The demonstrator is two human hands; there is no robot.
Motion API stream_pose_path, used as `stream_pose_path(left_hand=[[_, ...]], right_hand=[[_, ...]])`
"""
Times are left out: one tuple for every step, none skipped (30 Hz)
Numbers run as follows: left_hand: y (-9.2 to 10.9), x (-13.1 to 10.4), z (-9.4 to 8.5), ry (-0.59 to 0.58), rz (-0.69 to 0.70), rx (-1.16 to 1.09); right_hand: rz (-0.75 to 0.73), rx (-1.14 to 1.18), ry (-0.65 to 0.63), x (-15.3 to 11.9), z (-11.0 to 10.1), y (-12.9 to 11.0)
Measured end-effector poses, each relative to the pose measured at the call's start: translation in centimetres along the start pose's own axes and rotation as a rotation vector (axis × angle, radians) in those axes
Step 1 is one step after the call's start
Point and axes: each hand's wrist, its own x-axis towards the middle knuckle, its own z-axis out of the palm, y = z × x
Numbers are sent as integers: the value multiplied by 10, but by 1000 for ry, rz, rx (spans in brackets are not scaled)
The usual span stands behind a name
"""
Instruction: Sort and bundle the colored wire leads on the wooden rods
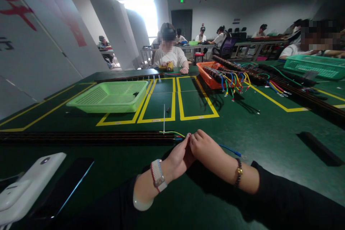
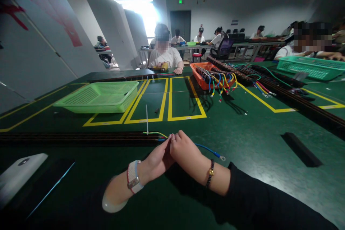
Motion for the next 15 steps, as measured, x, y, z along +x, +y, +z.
stream_pose_path(left_hand=[[0, 0, 0, 12, 1, -9], [0, 1, 0, 23, 5, -15], [0, 1, -1, 31, 7, -19], [0, 1, -1, 32, 5, -22], [0, 1, -2, 28, 6, -23], [-1, 1, -2, 23, 8, -25], [-1, 1, -2, 20, 9, -29], [-1, 1, -1, 17, 8, -31], [-2, 1, -1, 11, 4, -27], [-2, 1, 0, 2, 1, -19], [-2, 1, 0, -11, -3, -8], [-2, 1, 1, -31, -6, 4], [-2, 2, 1, -52, -5, 13], [-2, 3, 0, -73, 0, 19], [-2, 4, 0, -89, 6, 21]], right_hand=[[7, -16, 16, -1, 1, -3], [9, -29, 34, -3, 2, -6], [12, -40, 56, -5, 4, -8], [22, -49, 81, -7, 6, -10], [37, -56, 108, -9, 8, -12], [53, -60, 136, -12, 9, -13], [62, -58, 158, -15, 8, -13], [61, -49, 170, -17, 6, -13], [52, -32, 171, -20, 2, -11], [40, -7, 161, -23, -4, -9], [34, 20, 139, -25, -12, -5], [43, 51, 105, -26, -21, 1], [65, 83, 60, -27, -31, 7], [88, 119, 5, -28, -40, 13], [103, 164, -42, -28, -48, 19]])
